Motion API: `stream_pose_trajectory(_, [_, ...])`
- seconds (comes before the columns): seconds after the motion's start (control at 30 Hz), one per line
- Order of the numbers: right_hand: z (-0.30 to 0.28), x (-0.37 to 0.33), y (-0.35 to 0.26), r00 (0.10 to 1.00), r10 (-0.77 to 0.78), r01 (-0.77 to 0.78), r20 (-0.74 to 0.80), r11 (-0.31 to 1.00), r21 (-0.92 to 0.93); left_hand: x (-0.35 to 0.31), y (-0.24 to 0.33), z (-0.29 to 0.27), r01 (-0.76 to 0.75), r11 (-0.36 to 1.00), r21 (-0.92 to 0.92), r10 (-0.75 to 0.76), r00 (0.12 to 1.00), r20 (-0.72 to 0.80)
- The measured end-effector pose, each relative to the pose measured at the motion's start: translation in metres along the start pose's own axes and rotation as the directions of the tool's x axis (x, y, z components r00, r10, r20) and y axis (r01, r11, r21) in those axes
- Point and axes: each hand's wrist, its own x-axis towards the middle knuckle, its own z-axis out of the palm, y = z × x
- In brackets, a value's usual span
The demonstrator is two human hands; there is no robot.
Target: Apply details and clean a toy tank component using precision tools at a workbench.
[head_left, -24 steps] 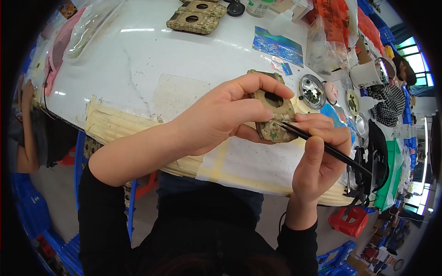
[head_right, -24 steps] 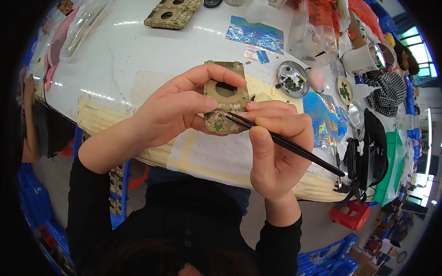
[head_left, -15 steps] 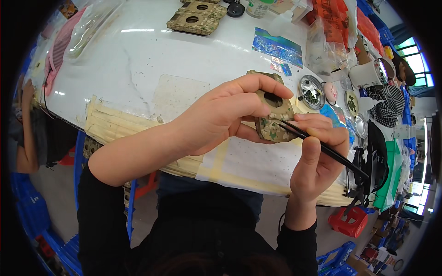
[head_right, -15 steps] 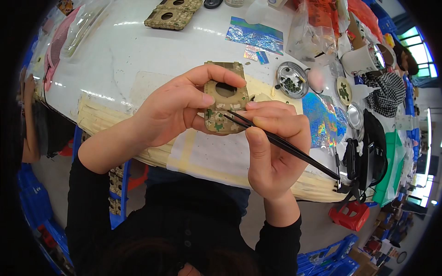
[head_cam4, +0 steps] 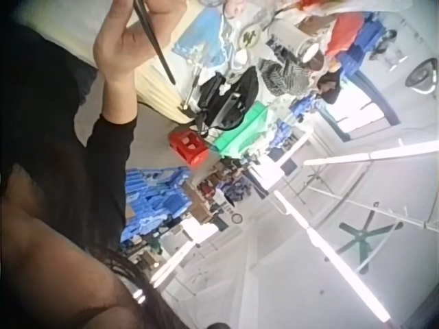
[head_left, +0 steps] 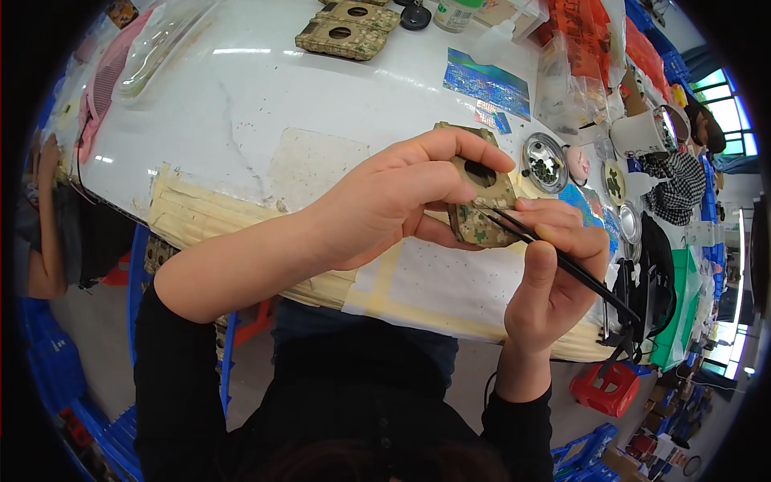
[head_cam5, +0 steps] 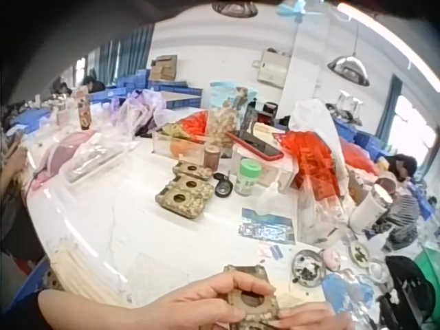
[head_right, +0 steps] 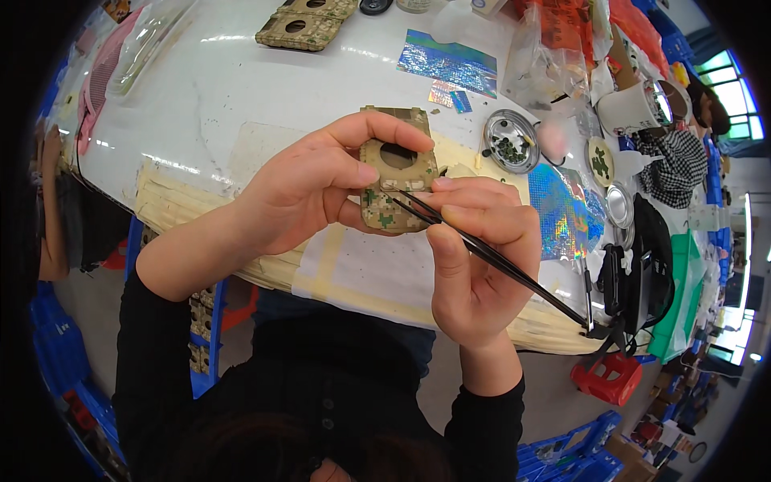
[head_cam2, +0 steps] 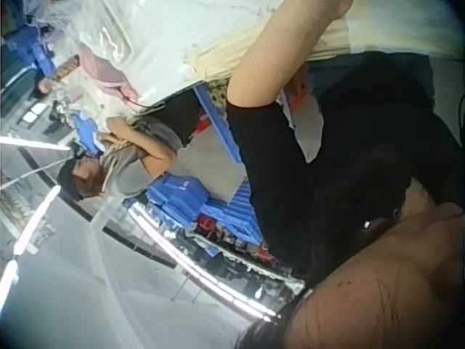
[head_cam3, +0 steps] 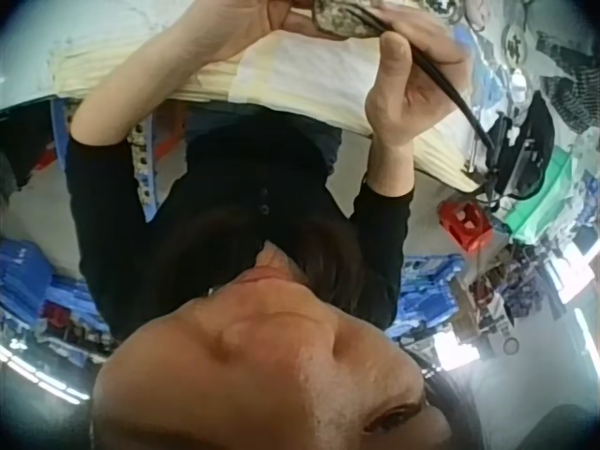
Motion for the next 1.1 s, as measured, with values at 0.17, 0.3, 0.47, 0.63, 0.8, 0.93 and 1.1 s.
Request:
stream_pose_trajectory(0.17, [-0.001,0.0,0.0,1.0,-0.003,0.003,0.005,1.0,-0.001,0.0,0.001,0.0,0.007,1.0,0.004,-0.007,1.0,0.001])
stream_pose_trajectory(0.3, [-0.001,0.0,0.001,1.0,0.002,-0.002,0.001,1.0,0.014,0.0,0.001,0.0,0.008,1.0,0.008,-0.008,1.0,-0.006])
stream_pose_trajectory(0.47, [-0.001,0.0,0.0,1.0,0.008,-0.008,-0.011,1.0,0.028,0.0,0.001,0.002,0.017,1.0,0.02,-0.017,1.0,-0.011])
stream_pose_trajectory(0.63, [0.001,0.001,0.001,0.999,0.016,-0.013,-0.038,0.996,0.092,-0.001,0.002,0.0,0.02,1.0,0.004,-0.02,1.0,0.0])
stream_pose_trajectory(0.8, [-0.004,0.001,0.0,0.99,0.031,-0.007,-0.141,0.985,0.172,0.001,0.002,-0.001,0.03,1.0,-0.009,-0.03,1.0,-0.002])
stream_pose_trajectory(0.93, [-0.022,-0.001,-0.007,0.971,0.011,-0.022,-0.237,0.999,-0.047,0.002,0.002,0.001,0.046,0.999,-0.009,-0.046,0.998,-0.031])
stream_pose_trajectory(1.1, [-0.047,0.002,-0.013,0.998,-0.021,-0.022,-0.056,0.735,-0.677,0.002,0.001,-0.001,0.046,0.999,-0.022,-0.047,0.998,-0.045])
